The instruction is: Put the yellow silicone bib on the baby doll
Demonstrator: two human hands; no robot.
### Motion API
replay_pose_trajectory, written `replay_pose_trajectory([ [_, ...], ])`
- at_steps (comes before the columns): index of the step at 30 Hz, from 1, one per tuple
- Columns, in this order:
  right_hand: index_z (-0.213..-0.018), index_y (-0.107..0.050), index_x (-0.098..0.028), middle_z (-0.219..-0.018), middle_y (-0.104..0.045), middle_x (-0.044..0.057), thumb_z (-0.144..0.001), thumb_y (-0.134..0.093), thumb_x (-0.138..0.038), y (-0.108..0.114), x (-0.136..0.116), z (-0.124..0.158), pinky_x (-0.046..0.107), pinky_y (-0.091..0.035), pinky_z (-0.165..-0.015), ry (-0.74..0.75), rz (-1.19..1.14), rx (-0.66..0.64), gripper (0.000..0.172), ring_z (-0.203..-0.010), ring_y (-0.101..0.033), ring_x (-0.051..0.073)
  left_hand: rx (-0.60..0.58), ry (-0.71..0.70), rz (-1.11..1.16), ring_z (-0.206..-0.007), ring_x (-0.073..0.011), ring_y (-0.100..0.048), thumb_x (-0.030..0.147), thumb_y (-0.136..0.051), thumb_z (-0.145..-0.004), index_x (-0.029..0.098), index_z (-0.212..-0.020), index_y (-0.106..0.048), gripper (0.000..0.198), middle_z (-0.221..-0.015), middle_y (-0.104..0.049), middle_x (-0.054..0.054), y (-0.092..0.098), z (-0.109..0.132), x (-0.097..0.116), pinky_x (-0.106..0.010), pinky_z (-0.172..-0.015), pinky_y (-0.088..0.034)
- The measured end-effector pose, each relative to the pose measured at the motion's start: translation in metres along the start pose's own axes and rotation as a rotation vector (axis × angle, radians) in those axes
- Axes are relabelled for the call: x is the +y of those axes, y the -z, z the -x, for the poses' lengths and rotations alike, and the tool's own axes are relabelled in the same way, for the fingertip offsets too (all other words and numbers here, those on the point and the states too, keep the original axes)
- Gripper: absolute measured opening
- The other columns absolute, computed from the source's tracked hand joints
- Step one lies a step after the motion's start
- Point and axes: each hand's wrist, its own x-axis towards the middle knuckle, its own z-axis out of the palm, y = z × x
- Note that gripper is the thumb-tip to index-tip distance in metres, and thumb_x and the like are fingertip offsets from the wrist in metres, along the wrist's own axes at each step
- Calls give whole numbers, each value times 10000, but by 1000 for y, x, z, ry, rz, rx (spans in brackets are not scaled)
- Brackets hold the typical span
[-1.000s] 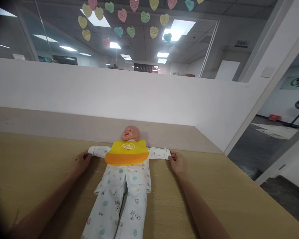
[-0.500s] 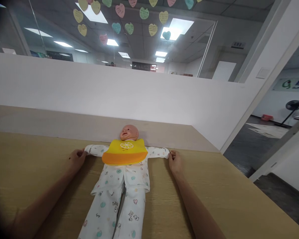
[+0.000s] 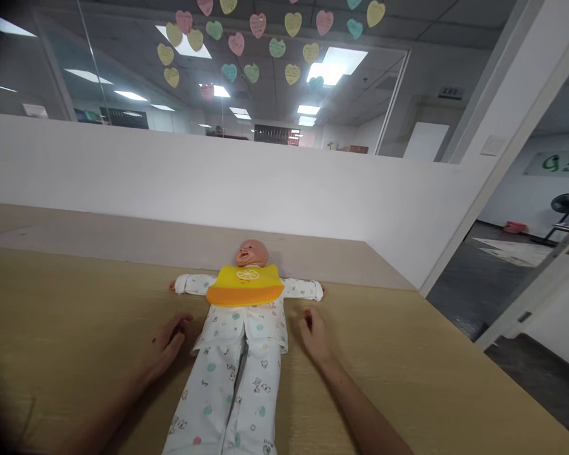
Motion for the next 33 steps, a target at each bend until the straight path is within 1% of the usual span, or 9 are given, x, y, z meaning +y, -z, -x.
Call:
replay_pose_trajectory([
  [3,-986,-582,-175,-851,-627,49,-741,-450,-223,1,-15,28,323,-501,-696,55,38,-131,283,-744,-595,195,-90,-125,-43,-958,-234,-663,247,-331,-841,158,-1305,-535,515,-1031,-713,-88,6,19,4,-378,-891,-502],
  [6,-1119,-561,-214,-994,-639,52,-707,-502,-173,0,-30,48,318,-514,-716,178,175,-237,418,-825,-629,204,-177,-203,-156,-993,-264,-666,252,-413,-808,147,-1388,-467,592,-1098,-712,-105,8,27,16,-396,-890,-500],
  [8,-1148,-557,-223,-1077,-640,75,-732,-558,-192,-2,-39,53,331,-519,-723,262,313,-215,417,-889,-651,234,-192,-177,-242,-1040,-287,-662,298,-418,-853,132,-1375,-477,550,-1158,-697,-135,8,27,27,-413,-888,-497],
  [12,-934,-587,-217,-937,-690,60,-854,-529,-203,-7,-47,49,320,-488,-665,331,570,-148,100,-849,-683,250,-215,-38,-441,-1022,-337,-670,319,-319,-936,132,-1181,-607,422,-1134,-701,-169,5,22,48,-457,-807,-503],
  [16,-797,-572,-212,-800,-707,52,-896,-483,-197,-10,-51,47,319,-427,-579,343,731,-112,135,-742,-694,256,-256,-29,-558,-980,-337,-683,261,-311,-935,147,-1080,-665,399,-1094,-713,-167,5,17,52,-440,-772,-490],
  [22,-679,-518,-232,-644,-643,13,-954,-420,-275,-7,-56,59,299,-441,-559,389,520,15,295,-591,-637,191,-160,32,-408,-993,-294,-686,327,-295,-962,189,-980,-705,433,-1082,-736,-127,8,28,46,-385,-786,-469],
  [26,-727,-554,-236,-708,-643,36,-898,-506,-212,-5,-56,61,321,-492,-595,443,519,22,179,-653,-634,207,-117,1,-402,-929,-298,-697,381,-290,-976,187,-910,-696,454,-989,-746,-116,5,38,50,-395,-762,-478],
  [28,-876,-613,-230,-830,-655,59,-867,-538,-176,-7,-55,58,331,-521,-627,504,544,37,93,-746,-641,219,-59,-17,-432,-946,-303,-691,352,-353,-952,165,-1025,-674,378,-1062,-730,-131,4,37,53,-395,-745,-493],
  [33,-1105,-652,-236,-986,-602,72,-818,-520,-41,-17,-62,45,330,-535,-742,671,571,28,371,-890,-601,208,30,-265,-450,-1077,-284,-650,180,-456,-904,171,-1289,-591,408,-1264,-650,-166,2,21,63,-392,-821,-522],
])
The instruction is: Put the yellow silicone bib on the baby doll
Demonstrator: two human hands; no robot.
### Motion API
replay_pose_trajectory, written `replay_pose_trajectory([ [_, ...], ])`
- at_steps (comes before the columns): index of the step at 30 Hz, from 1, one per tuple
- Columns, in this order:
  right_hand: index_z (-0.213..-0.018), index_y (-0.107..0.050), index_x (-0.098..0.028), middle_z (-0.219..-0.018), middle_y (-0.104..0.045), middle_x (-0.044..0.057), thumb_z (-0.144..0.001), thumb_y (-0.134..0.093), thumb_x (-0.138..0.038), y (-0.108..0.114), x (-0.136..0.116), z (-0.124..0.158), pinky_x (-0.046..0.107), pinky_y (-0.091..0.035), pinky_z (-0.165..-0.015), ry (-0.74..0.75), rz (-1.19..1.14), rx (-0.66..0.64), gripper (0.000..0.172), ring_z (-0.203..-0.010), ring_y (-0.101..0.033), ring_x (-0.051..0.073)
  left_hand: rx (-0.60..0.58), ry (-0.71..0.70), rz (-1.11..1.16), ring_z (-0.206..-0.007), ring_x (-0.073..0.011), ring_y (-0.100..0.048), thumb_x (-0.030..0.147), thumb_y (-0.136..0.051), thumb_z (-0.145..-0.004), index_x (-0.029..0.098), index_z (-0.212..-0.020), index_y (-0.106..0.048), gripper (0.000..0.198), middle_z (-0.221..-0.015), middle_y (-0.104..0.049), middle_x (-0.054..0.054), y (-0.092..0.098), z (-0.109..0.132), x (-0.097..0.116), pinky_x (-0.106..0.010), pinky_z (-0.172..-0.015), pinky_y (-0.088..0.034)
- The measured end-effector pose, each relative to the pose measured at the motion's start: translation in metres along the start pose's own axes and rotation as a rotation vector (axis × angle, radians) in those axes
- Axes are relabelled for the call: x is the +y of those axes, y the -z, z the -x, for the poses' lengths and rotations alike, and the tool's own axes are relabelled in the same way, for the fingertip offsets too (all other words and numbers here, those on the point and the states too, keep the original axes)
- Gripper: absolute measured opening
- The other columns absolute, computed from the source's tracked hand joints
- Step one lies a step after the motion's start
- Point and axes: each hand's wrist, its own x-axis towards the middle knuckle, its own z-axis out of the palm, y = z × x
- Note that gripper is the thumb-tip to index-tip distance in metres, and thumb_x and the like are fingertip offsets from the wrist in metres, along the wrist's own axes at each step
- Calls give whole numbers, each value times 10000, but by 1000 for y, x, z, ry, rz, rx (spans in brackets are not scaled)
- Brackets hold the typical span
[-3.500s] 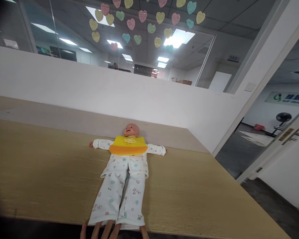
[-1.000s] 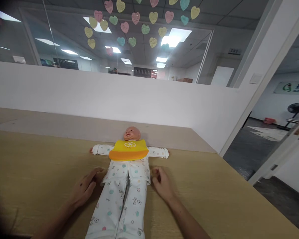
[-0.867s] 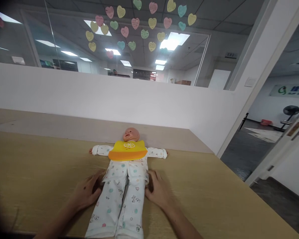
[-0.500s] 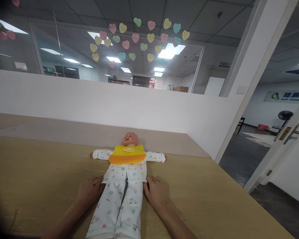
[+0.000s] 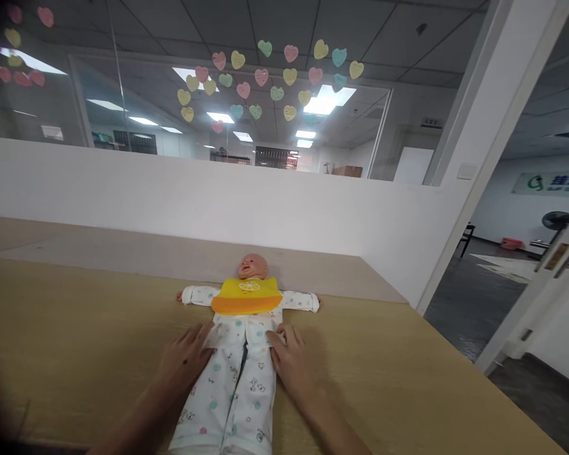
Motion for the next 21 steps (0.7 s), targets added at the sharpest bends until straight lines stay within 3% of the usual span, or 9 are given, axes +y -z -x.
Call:
replay_pose_trajectory([
  [4,-1025,-678,-228,-1052,-612,76,-814,-561,-44,-1,-10,-22,355,-512,-794,52,-20,1,304,-949,-584,224,18,-227,-74,-1000,-254,-661,111,-416,-931,179,-1118,-672,325,-1100,-708,-120,9,-19,15,-379,-824,-513],
  [10,-888,-664,-203,-960,-650,46,-824,-617,-81,-4,-25,-49,335,-503,-794,41,-105,-22,146,-922,-578,206,88,-377,-156,-866,-227,-641,89,-383,-951,172,-963,-665,295,-896,-686,-77,19,-32,33,-350,-717,-477],
  [15,-852,-634,-194,-943,-641,54,-883,-589,-148,-6,-33,-44,326,-510,-785,-21,-146,-15,71,-910,-581,202,99,-410,-150,-861,-225,-629,65,-449,-908,185,-907,-654,237,-905,-684,-59,8,-18,33,-346,-708,-463],
  [21,-818,-598,-201,-885,-636,45,-947,-510,-214,-10,-42,-37,318,-508,-775,-52,-180,-19,157,-879,-587,192,153,-388,-161,-864,-231,-629,41,-457,-888,177,-894,-641,229,-898,-679,-59,-4,-12,39,-357,-725,-470],
])
